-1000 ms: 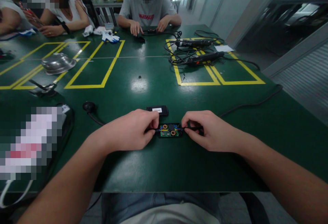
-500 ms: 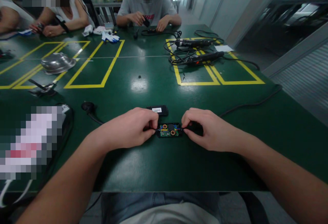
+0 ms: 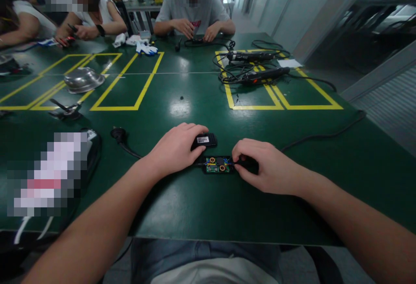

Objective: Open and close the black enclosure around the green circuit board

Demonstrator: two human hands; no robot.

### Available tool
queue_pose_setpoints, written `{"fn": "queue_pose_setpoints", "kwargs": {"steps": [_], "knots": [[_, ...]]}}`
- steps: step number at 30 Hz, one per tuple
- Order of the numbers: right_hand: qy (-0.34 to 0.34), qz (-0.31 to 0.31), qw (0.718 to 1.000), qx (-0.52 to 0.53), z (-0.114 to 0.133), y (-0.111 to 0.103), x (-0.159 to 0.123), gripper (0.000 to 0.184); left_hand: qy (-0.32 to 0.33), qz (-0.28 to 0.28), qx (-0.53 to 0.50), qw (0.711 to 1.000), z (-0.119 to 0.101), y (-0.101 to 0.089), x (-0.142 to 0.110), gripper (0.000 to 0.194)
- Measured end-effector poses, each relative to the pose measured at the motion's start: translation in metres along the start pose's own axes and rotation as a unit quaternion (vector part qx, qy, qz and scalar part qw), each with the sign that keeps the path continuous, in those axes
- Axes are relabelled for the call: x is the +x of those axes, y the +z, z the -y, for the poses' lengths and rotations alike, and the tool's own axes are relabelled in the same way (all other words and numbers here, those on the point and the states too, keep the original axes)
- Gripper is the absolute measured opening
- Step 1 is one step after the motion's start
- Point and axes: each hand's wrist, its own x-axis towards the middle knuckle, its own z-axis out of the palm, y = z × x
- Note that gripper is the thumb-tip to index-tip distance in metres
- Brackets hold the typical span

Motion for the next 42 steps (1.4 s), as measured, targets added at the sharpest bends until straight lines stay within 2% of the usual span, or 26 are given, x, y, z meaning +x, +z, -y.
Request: {"fn": "queue_pose_setpoints", "kwargs": {"steps": [3, 6, 12, 15, 18, 24, 42], "knots": [[-0.002, 0.0, 1.0, 0.006, -0.001, 0.002, 0.0, 0.013, 0.015, -0.016, -0.01, 1.0, -0.005, -0.003, -0.002, 0.035], [-0.002, -0.001, 1.0, 0.01, -0.004, 0.004, 0.0, 0.012, 0.057, -0.024, -0.037, 0.997, -0.012, -0.007, -0.005, 0.035], [0.049, -0.008, 0.999, 0.002, -0.005, 0.0, -0.002, 0.019, 0.123, -0.003, -0.083, 0.989, -0.027, -0.007, -0.011, 0.031], [0.043, 0.004, 0.999, 0.026, 0.0, -0.002, -0.002, 0.029, 0.146, 0.02, -0.078, 0.986, -0.031, -0.002, -0.012, 0.031], [0.029, 0.009, 0.999, 0.043, 0.002, -0.001, -0.001, 0.038, 0.145, 0.038, -0.072, 0.986, -0.031, 0.001, -0.011, 0.029], [0.049, 0.007, 0.998, 0.031, 0.0, 0.007, 0.0, 0.023, 0.127, 0.045, -0.07, 0.988, -0.031, 0.001, -0.01, 0.025], [0.034, -0.006, 0.999, 0.006, 0.0, 0.011, 0.002, 0.024, 0.117, 0.054, -0.028, 0.991, -0.034, -0.002, -0.009, 0.021]]}}
